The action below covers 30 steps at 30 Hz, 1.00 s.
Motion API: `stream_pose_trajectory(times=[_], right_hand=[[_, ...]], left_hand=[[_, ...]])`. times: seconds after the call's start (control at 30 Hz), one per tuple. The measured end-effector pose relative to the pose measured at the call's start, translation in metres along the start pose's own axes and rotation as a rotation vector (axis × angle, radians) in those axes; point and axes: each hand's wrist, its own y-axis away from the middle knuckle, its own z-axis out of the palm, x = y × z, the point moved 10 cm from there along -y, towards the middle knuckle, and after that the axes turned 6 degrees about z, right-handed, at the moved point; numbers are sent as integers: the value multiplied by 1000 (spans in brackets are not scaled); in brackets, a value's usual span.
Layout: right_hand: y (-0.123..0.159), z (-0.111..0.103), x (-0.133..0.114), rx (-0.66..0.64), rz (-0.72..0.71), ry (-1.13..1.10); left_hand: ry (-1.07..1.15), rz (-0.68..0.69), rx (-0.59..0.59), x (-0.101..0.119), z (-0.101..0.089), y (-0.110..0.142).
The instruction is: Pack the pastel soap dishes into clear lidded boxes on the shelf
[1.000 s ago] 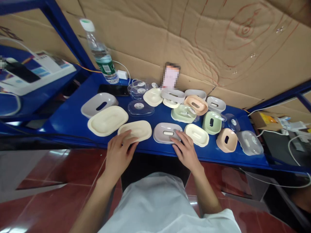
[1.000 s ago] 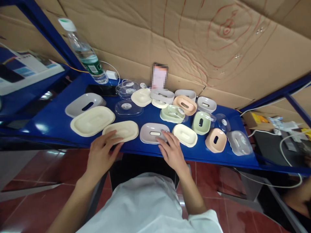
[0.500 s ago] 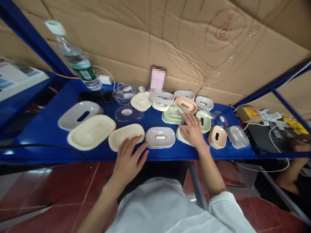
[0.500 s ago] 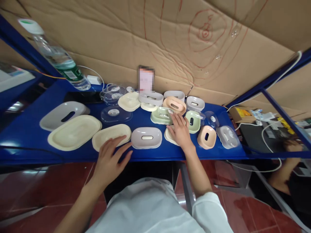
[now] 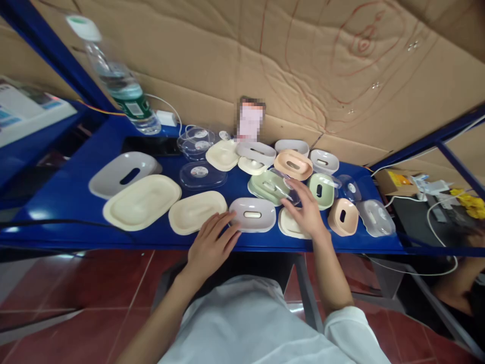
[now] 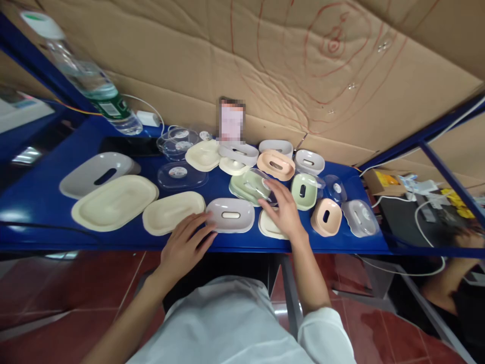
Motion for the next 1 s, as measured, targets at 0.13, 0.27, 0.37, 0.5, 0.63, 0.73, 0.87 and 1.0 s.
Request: stream_pose_trajectory(times=[0.13, 0.27, 0.37, 0.5, 0.63, 0.73, 0.87, 1.0], right_hand=[[24, -2, -45, -38, -206, 35], [46, 17, -75, -130, -294, 24], [52, 31, -82, -179, -310, -1], [51, 37, -74, -180, -271, -41], [51, 42, -60, -180, -161, -40], [55, 47, -65, -164, -207, -2], [62, 52, -74, -157, -280, 20], [64, 59, -75, -213, -282, 74]], left_hand=[[38, -66, 13, -7, 0, 1], [85, -157, 63, -16, -5, 4], [114, -184, 59, -19, -5, 6], [90, -131, 45, -14, -4, 4], [58, -166, 62, -17, -5, 4], [52, -137, 30, -14, -1, 3], [79, -119, 25, -13, 0, 4], [77, -129, 54, -15, -2, 5]])
